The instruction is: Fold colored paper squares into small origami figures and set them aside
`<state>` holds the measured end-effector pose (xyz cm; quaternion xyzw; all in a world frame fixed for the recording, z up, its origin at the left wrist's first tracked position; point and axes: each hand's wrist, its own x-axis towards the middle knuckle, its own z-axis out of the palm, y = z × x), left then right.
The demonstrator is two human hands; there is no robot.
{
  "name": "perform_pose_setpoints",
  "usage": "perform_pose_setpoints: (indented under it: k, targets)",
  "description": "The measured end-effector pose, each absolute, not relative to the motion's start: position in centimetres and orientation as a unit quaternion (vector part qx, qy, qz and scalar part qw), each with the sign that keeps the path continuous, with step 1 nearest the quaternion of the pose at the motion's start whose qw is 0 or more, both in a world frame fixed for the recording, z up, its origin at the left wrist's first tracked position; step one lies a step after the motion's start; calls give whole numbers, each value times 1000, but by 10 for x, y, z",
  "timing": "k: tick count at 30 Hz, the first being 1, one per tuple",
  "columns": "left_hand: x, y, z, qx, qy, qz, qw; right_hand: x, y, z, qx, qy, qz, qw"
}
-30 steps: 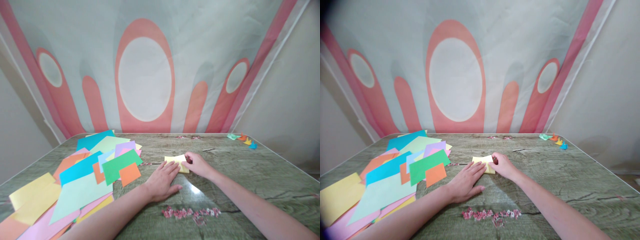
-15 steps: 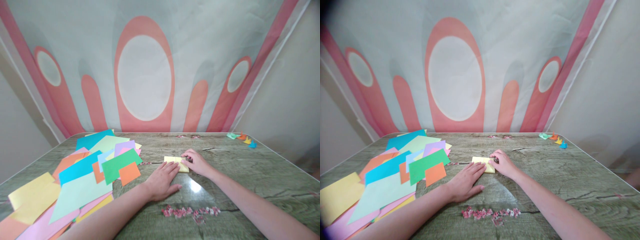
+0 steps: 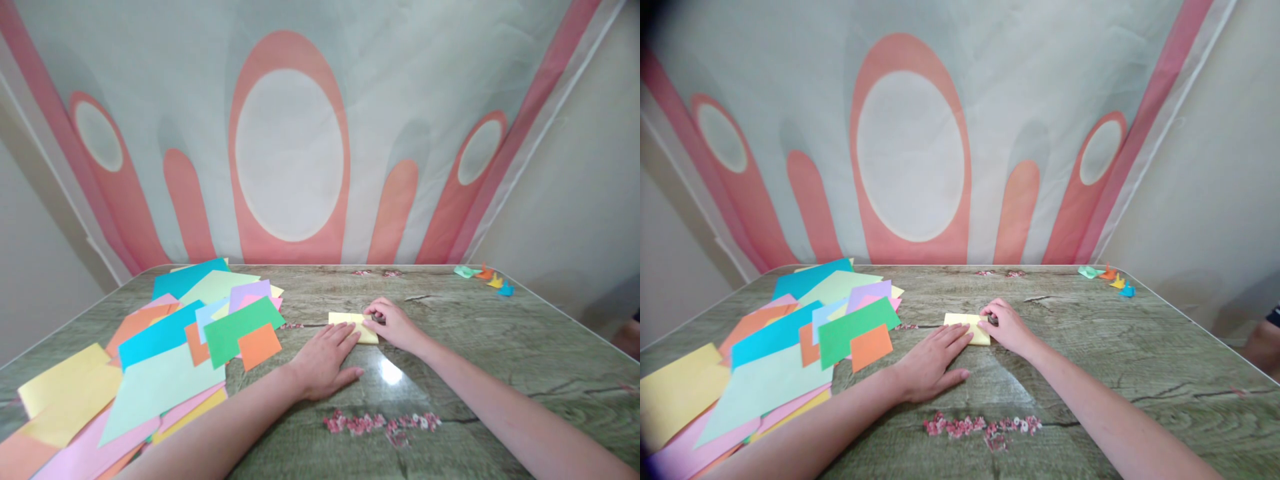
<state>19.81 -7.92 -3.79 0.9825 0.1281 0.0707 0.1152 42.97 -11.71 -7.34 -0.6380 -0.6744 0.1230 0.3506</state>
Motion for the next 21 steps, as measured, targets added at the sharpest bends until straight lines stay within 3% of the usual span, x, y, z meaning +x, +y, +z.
perform_pose_setpoints:
  k: [21]
  targets:
    - [197, -66, -38, 979, 131, 96, 121, 431, -119, -72, -621, -688, 147, 345]
